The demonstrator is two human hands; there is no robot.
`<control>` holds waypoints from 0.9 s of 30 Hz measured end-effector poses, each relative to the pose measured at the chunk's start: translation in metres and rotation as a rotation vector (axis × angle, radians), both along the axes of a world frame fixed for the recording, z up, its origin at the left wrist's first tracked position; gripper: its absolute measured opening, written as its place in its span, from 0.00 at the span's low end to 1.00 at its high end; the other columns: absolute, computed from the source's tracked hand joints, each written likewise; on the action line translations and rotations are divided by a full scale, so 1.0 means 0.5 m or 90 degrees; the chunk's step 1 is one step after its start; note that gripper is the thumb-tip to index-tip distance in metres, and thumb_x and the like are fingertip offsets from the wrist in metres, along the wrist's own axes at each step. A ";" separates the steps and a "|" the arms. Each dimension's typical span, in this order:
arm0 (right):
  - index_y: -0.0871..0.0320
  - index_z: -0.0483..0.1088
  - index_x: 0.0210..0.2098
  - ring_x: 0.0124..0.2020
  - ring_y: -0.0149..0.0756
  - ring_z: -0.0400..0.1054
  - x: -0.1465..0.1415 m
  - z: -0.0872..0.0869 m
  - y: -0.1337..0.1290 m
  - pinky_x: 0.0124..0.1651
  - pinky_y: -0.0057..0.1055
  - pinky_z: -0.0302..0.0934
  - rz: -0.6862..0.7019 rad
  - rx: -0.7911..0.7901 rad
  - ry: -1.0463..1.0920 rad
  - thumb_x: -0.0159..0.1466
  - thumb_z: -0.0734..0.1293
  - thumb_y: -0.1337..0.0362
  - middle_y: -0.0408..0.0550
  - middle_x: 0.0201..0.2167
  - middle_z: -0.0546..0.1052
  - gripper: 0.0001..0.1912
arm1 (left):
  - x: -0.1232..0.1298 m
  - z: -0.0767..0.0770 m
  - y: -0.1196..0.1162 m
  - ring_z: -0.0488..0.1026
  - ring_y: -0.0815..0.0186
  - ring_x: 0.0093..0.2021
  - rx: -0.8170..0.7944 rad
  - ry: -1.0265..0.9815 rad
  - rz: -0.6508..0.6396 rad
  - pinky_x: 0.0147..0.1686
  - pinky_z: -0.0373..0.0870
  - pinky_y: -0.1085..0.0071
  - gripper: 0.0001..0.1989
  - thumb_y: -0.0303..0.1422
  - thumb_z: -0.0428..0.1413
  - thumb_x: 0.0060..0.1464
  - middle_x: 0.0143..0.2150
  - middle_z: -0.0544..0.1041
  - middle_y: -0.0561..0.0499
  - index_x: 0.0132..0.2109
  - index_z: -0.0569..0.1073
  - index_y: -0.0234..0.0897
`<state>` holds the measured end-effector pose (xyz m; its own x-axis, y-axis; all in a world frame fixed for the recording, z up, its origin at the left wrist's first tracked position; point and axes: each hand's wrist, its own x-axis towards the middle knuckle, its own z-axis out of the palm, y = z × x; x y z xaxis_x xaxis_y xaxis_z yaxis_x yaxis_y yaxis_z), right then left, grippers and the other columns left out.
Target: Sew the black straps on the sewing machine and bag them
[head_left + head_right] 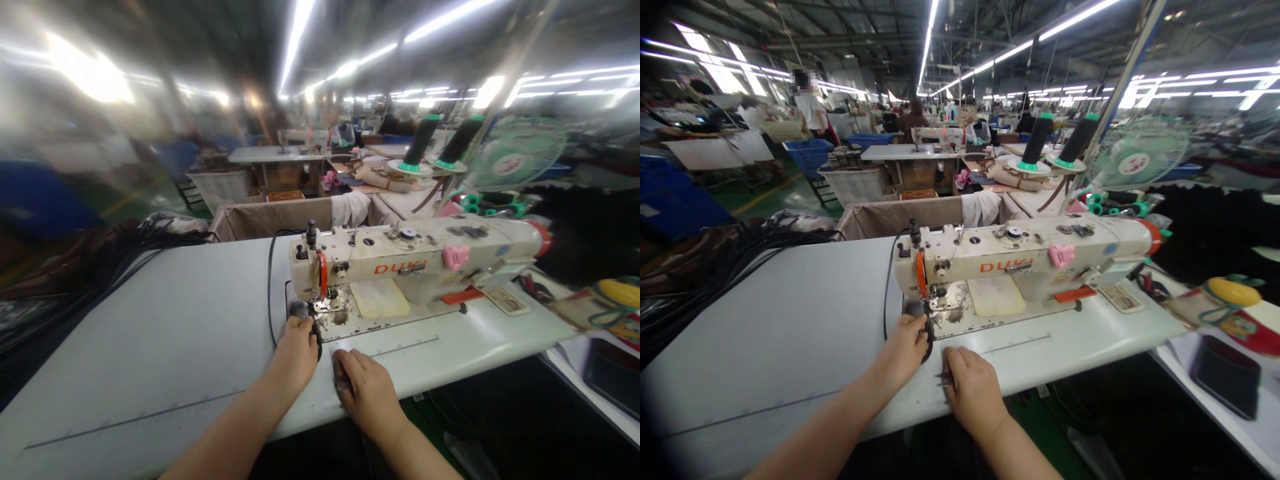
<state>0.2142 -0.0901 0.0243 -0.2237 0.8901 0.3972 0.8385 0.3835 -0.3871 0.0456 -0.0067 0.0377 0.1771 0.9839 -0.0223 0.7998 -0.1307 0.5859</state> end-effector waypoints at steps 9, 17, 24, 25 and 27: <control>0.54 0.75 0.45 0.35 0.37 0.75 0.070 0.025 -0.039 0.39 0.30 0.70 -0.041 -0.036 0.276 0.72 0.61 0.63 0.47 0.35 0.80 0.11 | 0.010 0.063 -0.053 0.77 0.51 0.52 -0.062 0.156 -0.121 0.55 0.73 0.63 0.35 0.32 0.64 0.53 0.59 0.68 0.35 0.66 0.65 0.30; 0.56 0.78 0.39 0.33 0.40 0.75 0.232 0.006 -0.136 0.39 0.32 0.69 -0.381 -0.055 0.275 0.73 0.57 0.47 0.50 0.33 0.81 0.24 | -0.013 0.050 -0.077 0.69 0.48 0.58 0.060 0.234 -0.200 0.61 0.68 0.57 0.25 0.37 0.67 0.49 0.57 0.68 0.39 0.53 0.73 0.35; 0.58 0.78 0.44 0.43 0.43 0.75 0.435 0.024 -0.234 0.48 0.36 0.67 -0.717 -0.061 0.173 0.71 0.57 0.54 0.53 0.40 0.81 0.21 | -0.058 -0.096 -0.021 0.68 0.41 0.59 0.280 0.147 -0.291 0.61 0.67 0.46 0.29 0.49 0.50 0.58 0.58 0.69 0.32 0.56 0.67 0.30; 0.58 0.78 0.44 0.46 0.44 0.74 0.463 0.032 -0.251 0.51 0.37 0.66 -0.767 -0.068 0.159 0.71 0.58 0.57 0.54 0.43 0.81 0.19 | -0.061 -0.112 -0.012 0.68 0.41 0.59 0.295 0.134 -0.306 0.61 0.67 0.47 0.28 0.47 0.49 0.59 0.58 0.70 0.31 0.57 0.66 0.30; 0.58 0.79 0.43 0.49 0.47 0.73 0.513 0.052 -0.286 0.53 0.39 0.64 -0.864 -0.089 0.138 0.69 0.60 0.60 0.56 0.45 0.80 0.16 | -0.068 -0.136 0.002 0.70 0.42 0.59 0.306 0.115 -0.329 0.60 0.68 0.48 0.25 0.46 0.49 0.59 0.57 0.72 0.31 0.56 0.67 0.32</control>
